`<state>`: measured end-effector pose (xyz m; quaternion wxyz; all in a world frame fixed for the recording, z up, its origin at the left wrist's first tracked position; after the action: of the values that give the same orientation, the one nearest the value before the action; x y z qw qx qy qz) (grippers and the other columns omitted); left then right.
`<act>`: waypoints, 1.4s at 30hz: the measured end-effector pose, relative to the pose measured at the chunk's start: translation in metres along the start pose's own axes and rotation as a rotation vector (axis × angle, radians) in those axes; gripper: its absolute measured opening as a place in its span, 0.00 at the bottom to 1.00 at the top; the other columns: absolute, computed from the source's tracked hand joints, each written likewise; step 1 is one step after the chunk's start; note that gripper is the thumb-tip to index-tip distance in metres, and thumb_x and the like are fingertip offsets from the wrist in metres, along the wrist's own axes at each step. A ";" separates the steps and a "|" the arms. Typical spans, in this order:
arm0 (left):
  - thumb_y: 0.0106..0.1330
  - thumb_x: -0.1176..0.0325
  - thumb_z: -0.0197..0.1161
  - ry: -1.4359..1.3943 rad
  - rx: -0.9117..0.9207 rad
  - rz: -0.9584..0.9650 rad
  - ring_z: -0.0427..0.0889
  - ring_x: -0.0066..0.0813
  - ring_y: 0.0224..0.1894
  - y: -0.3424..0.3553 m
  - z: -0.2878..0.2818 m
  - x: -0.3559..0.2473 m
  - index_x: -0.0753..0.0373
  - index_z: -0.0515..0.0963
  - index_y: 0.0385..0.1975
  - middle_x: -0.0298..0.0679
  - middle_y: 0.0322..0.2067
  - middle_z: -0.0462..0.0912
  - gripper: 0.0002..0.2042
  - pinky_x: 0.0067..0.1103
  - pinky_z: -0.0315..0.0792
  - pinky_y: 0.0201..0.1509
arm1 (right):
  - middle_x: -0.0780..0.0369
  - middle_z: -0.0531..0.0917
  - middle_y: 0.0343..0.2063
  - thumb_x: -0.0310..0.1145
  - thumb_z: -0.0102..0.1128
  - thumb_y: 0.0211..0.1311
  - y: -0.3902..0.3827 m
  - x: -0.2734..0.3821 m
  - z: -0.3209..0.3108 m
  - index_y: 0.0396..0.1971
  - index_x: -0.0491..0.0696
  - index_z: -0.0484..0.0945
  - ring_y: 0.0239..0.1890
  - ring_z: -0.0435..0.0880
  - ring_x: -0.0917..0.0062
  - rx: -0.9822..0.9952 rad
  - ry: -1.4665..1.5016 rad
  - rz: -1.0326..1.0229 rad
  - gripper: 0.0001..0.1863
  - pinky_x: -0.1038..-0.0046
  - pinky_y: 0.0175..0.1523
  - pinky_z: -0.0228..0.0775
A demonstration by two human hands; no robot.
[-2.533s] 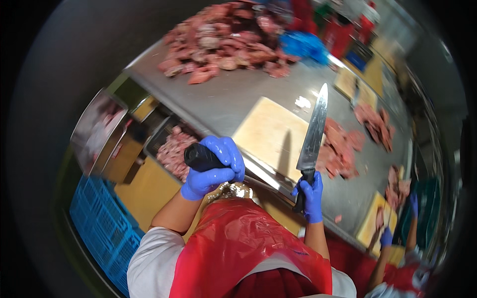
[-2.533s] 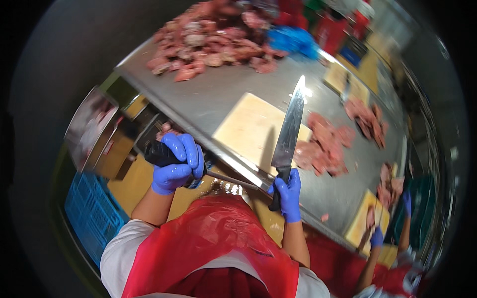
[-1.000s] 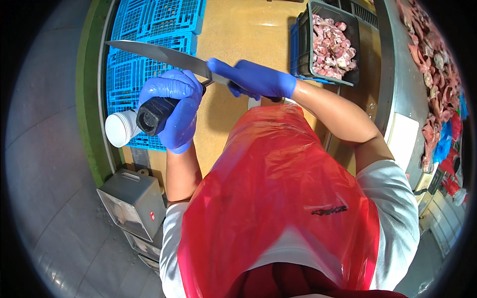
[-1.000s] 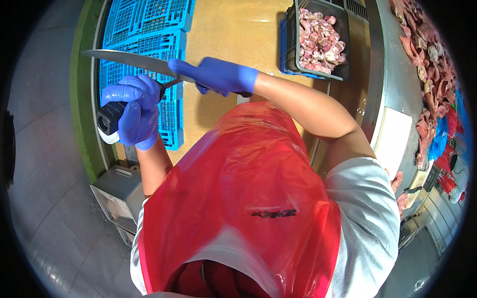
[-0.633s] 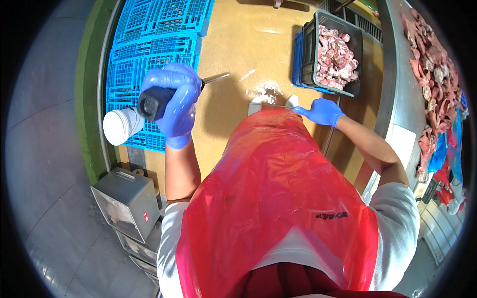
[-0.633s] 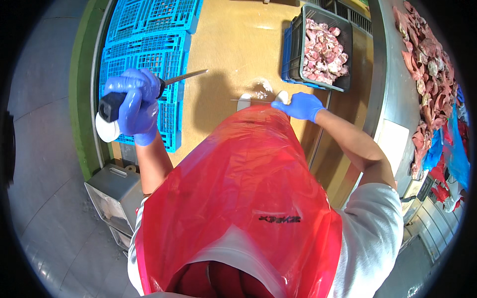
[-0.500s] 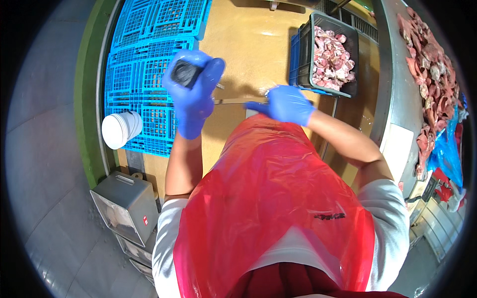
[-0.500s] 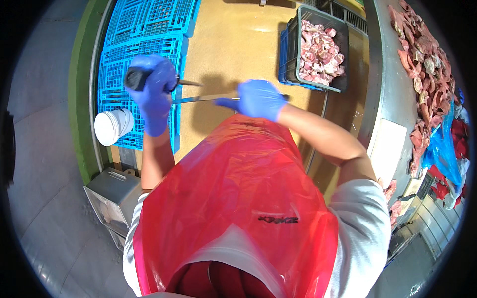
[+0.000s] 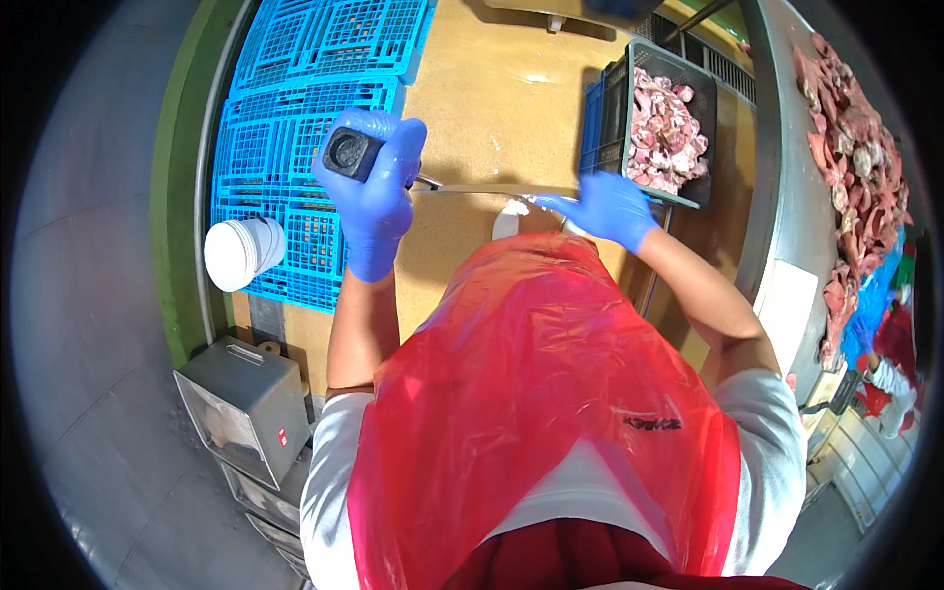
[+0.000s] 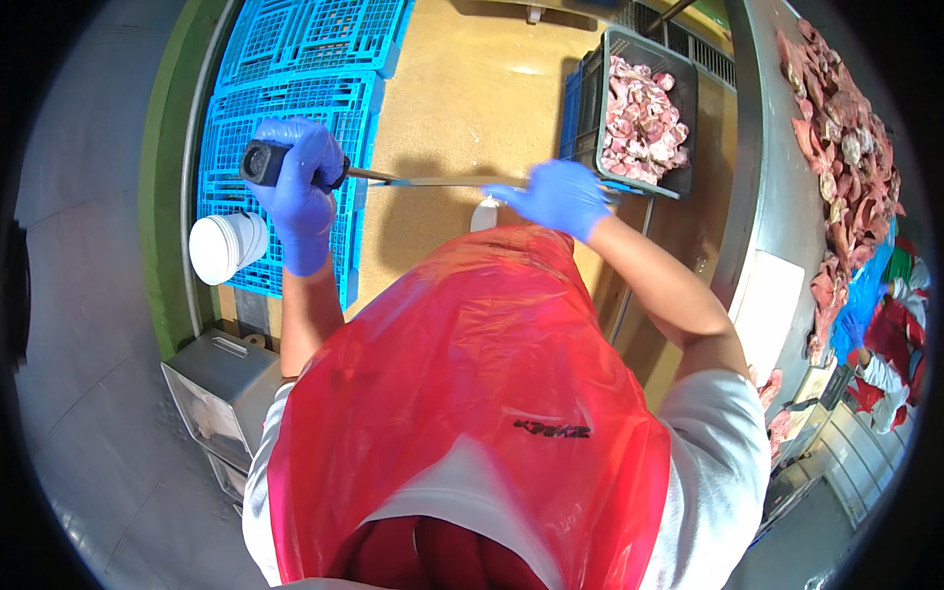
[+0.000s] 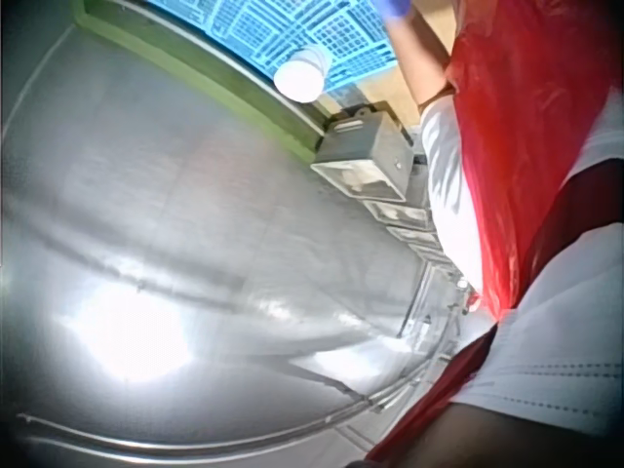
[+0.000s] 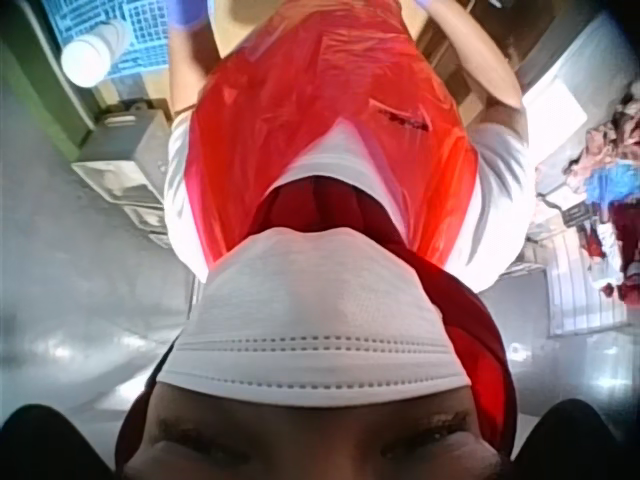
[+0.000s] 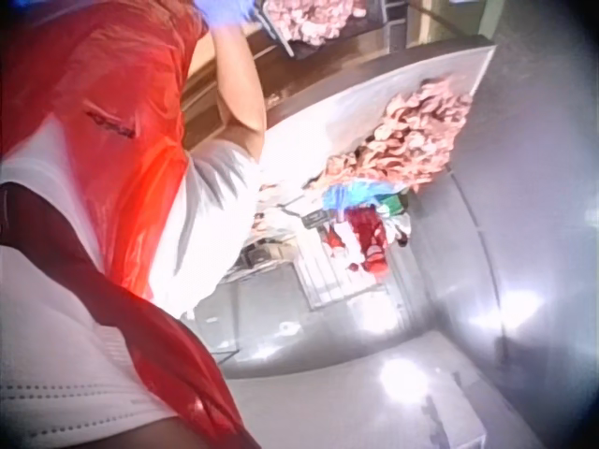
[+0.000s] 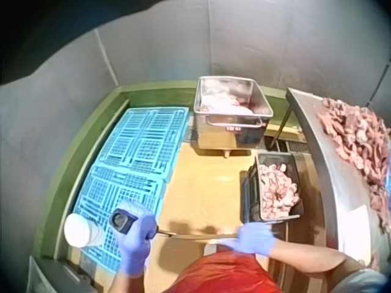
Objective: The person cuts raw meat into smaller pieces using a knife on a cutting board. They repeatedly pick up pieces of meat, slice them, and place the cut pieces into a nearby container.
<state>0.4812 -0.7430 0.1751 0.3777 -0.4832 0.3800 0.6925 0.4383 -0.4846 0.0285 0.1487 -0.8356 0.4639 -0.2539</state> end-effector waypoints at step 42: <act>0.54 0.80 0.66 0.000 0.047 0.032 0.69 0.15 0.18 -0.015 -0.011 -0.005 0.61 0.73 0.21 0.31 0.19 0.74 0.08 0.18 0.61 0.22 | 0.42 0.83 0.26 0.76 0.42 0.60 -0.026 -0.078 0.030 0.21 0.39 0.84 0.33 0.85 0.49 -0.039 -0.004 0.155 0.47 0.55 0.40 0.75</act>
<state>0.4999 -0.7470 0.1746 0.3777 -0.4679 0.4040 0.6893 0.4387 -0.4038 -0.0060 0.1524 -0.8004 0.5318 -0.2308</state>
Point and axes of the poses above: each hand's wrist, its own y-axis towards the middle knuckle, its own z-axis out of the palm, x = y × z, the point moved 9 cm from there along y, towards the middle knuckle
